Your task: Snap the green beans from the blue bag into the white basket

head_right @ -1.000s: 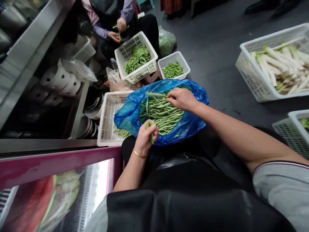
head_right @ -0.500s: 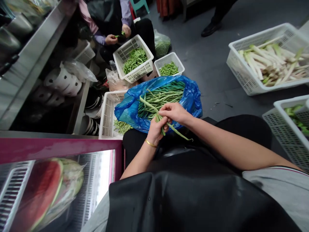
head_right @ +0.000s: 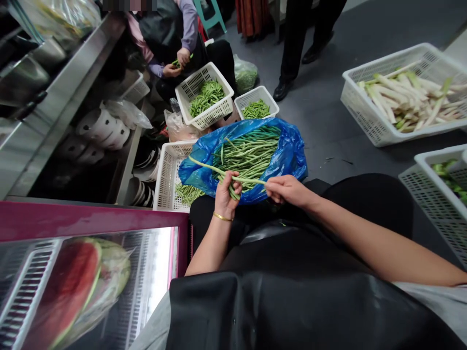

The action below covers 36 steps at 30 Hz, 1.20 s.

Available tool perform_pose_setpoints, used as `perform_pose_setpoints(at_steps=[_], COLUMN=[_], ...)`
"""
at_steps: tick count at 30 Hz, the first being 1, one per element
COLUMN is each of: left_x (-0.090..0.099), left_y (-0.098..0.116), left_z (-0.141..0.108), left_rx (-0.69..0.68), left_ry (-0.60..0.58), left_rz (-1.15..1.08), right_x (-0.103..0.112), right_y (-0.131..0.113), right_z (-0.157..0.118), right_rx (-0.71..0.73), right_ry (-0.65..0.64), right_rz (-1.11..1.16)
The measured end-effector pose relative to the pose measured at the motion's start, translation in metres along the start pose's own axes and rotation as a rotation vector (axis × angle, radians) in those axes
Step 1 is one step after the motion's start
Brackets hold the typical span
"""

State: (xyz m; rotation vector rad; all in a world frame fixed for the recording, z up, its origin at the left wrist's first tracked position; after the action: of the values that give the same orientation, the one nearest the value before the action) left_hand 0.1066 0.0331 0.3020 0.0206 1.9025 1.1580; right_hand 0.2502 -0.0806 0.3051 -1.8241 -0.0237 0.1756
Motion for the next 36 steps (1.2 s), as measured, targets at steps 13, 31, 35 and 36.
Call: perform_pose_setpoints(at_steps=[13, 31, 35, 36], left_x=[-0.014, 0.01, -0.003, -0.003], left_y=[-0.028, -0.032, -0.026, -0.025], left_z=[-0.022, -0.013, -0.022, -0.023], left_rx=[0.419, 0.372, 0.418, 0.397], left_ry=[-0.4, -0.035, -0.218, -0.218], left_rz=[0.221, 0.163, 0.237, 0.244], right_x=[0.027, -0.019, 0.011, 0.013], right_y=[-0.022, -0.01, -0.002, -0.006], right_z=[0.005, 0.034, 0.048, 0.044], right_rx=[0.029, -0.019, -0.013, 0.017], right_ry=[-0.036, 0.029, 0.082, 0.126], right_rz=[-0.053, -0.265, -0.12, -0.12])
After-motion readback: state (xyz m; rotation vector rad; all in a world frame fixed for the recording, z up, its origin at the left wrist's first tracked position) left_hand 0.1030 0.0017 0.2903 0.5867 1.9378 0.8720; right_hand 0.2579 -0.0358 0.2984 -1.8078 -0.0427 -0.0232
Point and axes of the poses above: each hand's wrist, its own z-axis towards the middle knuckle, its own x-axis out of the back of the hand, y = z × x, the point moved 3 cm from there along z, towards the middle knuckle, and after that the axes turned 13 degrees about -y, right-handed, at the moved point
